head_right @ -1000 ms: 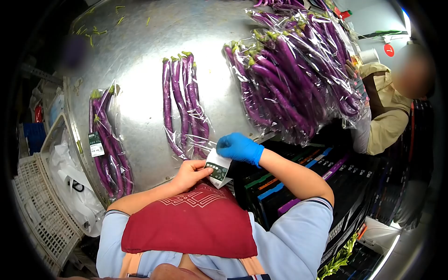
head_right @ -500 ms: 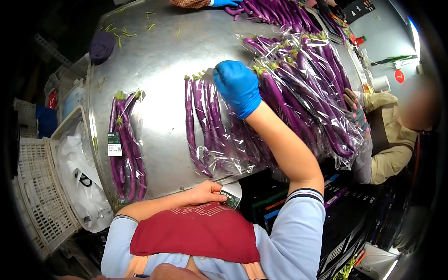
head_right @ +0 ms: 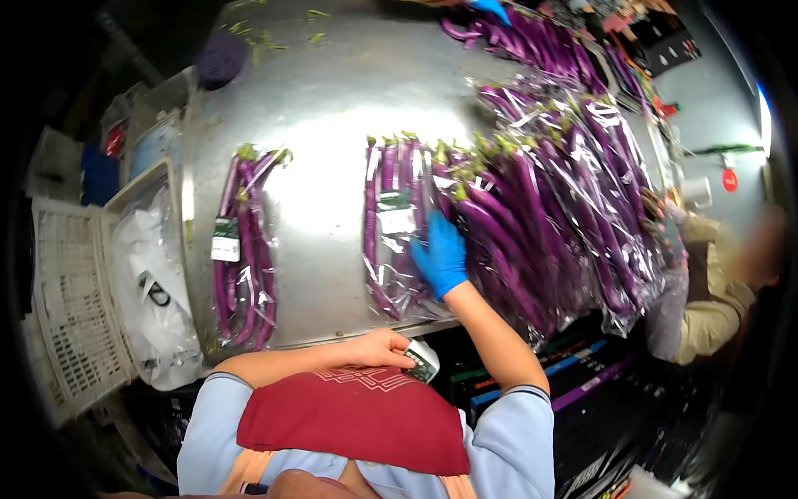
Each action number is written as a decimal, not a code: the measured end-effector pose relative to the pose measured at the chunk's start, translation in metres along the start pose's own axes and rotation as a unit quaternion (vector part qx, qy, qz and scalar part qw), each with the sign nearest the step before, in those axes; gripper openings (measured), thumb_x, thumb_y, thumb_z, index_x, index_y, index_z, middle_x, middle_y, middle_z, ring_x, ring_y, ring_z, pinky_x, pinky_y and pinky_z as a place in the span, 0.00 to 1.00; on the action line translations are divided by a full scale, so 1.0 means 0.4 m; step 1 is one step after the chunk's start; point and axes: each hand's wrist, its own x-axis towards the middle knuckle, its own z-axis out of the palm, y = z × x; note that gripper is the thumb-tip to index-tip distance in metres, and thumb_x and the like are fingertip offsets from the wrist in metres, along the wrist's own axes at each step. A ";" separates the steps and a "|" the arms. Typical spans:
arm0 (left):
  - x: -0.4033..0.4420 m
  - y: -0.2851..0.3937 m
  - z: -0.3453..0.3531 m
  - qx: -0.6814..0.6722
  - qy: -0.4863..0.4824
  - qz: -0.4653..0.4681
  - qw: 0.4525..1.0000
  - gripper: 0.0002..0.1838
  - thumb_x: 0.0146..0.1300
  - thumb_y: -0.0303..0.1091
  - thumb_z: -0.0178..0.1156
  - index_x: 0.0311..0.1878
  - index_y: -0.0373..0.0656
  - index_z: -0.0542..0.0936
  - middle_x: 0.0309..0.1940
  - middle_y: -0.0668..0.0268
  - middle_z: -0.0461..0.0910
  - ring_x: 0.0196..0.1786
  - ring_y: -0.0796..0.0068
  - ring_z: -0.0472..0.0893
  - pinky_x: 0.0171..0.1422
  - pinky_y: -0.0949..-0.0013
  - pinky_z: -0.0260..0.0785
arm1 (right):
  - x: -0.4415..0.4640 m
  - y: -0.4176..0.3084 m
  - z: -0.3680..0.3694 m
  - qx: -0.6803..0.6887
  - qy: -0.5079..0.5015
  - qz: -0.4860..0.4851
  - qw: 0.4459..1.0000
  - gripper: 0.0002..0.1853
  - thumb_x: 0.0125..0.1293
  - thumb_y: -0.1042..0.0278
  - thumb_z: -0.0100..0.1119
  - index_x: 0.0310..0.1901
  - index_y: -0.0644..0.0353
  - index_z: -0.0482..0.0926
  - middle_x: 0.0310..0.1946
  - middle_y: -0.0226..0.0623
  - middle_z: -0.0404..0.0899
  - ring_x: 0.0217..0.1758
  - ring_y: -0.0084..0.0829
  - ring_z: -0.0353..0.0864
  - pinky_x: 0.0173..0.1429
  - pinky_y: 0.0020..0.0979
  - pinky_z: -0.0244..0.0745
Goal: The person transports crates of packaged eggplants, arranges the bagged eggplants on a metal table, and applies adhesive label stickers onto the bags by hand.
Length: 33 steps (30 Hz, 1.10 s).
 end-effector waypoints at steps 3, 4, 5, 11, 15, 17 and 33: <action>-0.006 -0.023 -0.003 -0.013 0.004 0.023 1.000 0.15 0.56 0.28 0.58 0.46 0.32 0.74 0.38 0.64 0.78 0.40 0.82 0.75 0.46 0.77 0.68 | 0.024 0.026 0.113 0.103 -0.004 -0.019 0.994 0.32 0.49 0.72 0.54 0.59 0.64 0.59 0.50 0.51 0.67 0.49 0.48 0.67 0.54 0.38 0.64; -0.008 -0.032 -0.001 -0.032 0.008 0.034 0.999 0.15 0.55 0.27 0.58 0.46 0.31 0.74 0.37 0.64 0.78 0.40 0.82 0.75 0.46 0.77 0.68 | 0.039 0.006 0.138 0.182 -0.022 -0.009 0.983 0.31 0.48 0.76 0.53 0.59 0.65 0.59 0.51 0.51 0.67 0.51 0.47 0.67 0.55 0.38 0.63; -0.013 -0.041 -0.002 -0.051 0.009 0.046 0.998 0.15 0.55 0.27 0.58 0.46 0.31 0.74 0.37 0.65 0.78 0.39 0.83 0.75 0.45 0.77 0.68 | 0.046 -0.018 0.173 0.258 -0.032 -0.025 0.965 0.32 0.48 0.78 0.51 0.59 0.65 0.59 0.51 0.50 0.66 0.53 0.47 0.65 0.58 0.37 0.61; -0.074 0.002 0.006 0.181 0.092 -0.038 0.978 0.14 0.56 0.33 0.59 0.41 0.32 0.76 0.32 0.67 0.79 0.34 0.83 0.74 0.39 0.76 0.67 | 0.042 -0.345 0.302 0.303 -0.062 -0.074 0.948 0.29 0.49 0.78 0.48 0.57 0.67 0.59 0.51 0.55 0.62 0.55 0.50 0.61 0.61 0.39 0.56; -0.060 -0.027 0.020 0.058 0.138 0.023 0.988 0.12 0.54 0.32 0.59 0.37 0.33 0.78 0.28 0.67 0.78 0.31 0.84 0.73 0.35 0.77 0.66 | 0.098 -0.398 0.281 0.315 -0.163 -0.129 0.926 0.37 0.53 0.68 0.55 0.63 0.64 0.50 0.60 0.57 0.54 0.61 0.52 0.56 0.64 0.37 0.54; -0.048 -0.028 0.023 0.024 0.141 0.028 0.989 0.14 0.54 0.32 0.59 0.40 0.31 0.77 0.28 0.66 0.78 0.30 0.83 0.73 0.35 0.78 0.66 | 0.097 -0.384 0.233 0.412 -0.237 -0.119 0.872 0.36 0.57 0.56 0.56 0.63 0.62 0.53 0.61 0.55 0.52 0.64 0.48 0.54 0.65 0.37 0.52; -0.046 0.058 0.064 -0.090 0.073 0.019 0.993 0.12 0.59 0.28 0.53 0.46 0.33 0.73 0.39 0.60 0.77 0.39 0.74 0.78 0.45 0.73 0.71 | -0.021 0.313 -0.560 -0.329 0.095 0.046 0.938 0.30 0.39 0.58 0.61 0.47 0.59 0.67 0.39 0.41 0.70 0.44 0.42 0.69 0.45 0.41 0.67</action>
